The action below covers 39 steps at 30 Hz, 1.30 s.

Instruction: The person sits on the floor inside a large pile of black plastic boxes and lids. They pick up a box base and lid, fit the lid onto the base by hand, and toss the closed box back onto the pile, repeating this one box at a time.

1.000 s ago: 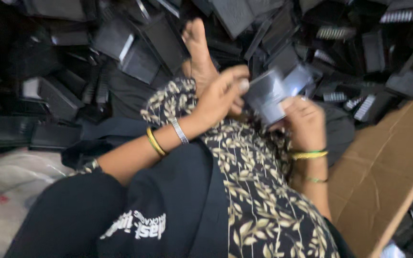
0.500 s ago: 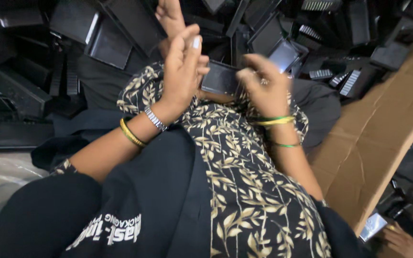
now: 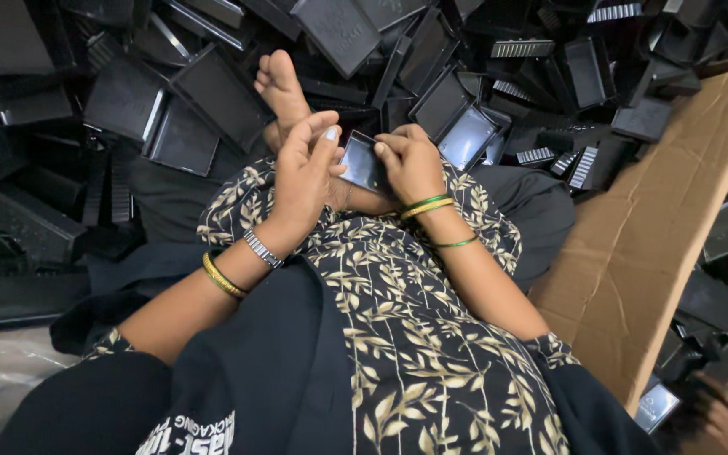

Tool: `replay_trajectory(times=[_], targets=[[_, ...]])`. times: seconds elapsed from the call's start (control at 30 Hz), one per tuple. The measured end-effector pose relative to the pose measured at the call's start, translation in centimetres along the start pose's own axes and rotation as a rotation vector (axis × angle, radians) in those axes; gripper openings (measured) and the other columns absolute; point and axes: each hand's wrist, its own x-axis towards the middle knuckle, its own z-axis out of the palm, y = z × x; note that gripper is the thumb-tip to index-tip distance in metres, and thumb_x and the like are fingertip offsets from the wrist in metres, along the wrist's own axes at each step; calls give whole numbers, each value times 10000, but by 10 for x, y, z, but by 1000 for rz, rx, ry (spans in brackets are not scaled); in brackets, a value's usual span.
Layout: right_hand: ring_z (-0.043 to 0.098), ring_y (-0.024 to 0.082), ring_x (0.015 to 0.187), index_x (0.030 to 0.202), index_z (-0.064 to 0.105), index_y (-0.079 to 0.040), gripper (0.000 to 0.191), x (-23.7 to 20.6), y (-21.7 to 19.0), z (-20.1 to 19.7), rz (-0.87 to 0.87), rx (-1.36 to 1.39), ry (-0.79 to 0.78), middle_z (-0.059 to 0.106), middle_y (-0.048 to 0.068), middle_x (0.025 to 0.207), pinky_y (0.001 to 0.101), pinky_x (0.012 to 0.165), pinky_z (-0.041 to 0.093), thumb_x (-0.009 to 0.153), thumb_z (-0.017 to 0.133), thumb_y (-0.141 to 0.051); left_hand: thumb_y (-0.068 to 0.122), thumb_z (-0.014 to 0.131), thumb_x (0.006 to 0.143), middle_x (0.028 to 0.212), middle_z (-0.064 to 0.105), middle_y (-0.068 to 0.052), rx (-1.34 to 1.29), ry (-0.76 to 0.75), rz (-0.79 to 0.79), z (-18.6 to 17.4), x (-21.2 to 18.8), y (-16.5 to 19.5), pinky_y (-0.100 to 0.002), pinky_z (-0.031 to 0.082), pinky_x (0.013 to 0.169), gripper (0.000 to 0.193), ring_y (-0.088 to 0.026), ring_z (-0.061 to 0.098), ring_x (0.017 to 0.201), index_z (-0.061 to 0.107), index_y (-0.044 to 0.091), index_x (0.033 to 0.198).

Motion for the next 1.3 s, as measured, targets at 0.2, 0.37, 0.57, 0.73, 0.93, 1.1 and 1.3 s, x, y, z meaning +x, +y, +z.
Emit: replay_trajectory(times=[0.2,0.37,0.57,0.73,0.93,1.1,1.3], targets=[[718,220,899,1000,759,20,172,7,-16,-30,162,294,74,753,119,955,323,829,558,955,694,-133,221,591,1049,1165,630,-28,-131,6,23,-4,4,-5,-261,581,867,345,-102,627,1003,579,19,1328],[649,132,894,979,749,53,211,-14,-47,-86,284,862,-240,711,72,1023,270,805,521,1003,695,-149,373,486,1095,1157,631,-52,-263,-273,-198,1,1,-23,-282,558,868,490,-122,619,1009,548,-2,1403],[553,59,955,1210,659,48,237,-25,-54,-59,307,998,-238,624,-8,1054,217,854,455,1089,655,-157,445,388,1153,1524,486,-20,59,-333,83,12,10,-30,-246,273,1205,630,-86,400,1437,415,-21,1577],[579,96,896,1301,576,41,314,-16,-38,-60,419,930,239,672,35,1030,253,786,468,1023,694,-45,451,299,1073,1176,649,-182,-198,-242,-196,0,-2,1,-330,599,854,607,-233,694,989,310,158,1604],[625,120,1132,1383,557,34,458,-33,-55,-61,284,806,55,655,53,1247,271,998,525,946,692,55,152,556,1052,1317,588,-85,-411,-378,-145,16,-11,29,-386,622,948,613,-186,657,1149,278,153,1598],[613,139,1174,1389,509,0,484,-38,-60,-59,334,1068,-107,622,72,1289,292,1030,514,944,701,3,85,593,1045,1305,604,-107,-417,-382,-151,15,-16,34,-359,601,971,643,-163,651,1151,297,88,1616],[595,165,1287,1542,448,-9,639,-38,-59,-69,335,1105,-181,608,123,1425,319,1115,488,972,719,-116,41,713,991,1276,665,-84,-186,-365,7,14,-8,28,-275,568,968,681,-133,657,1122,383,3,1586]])
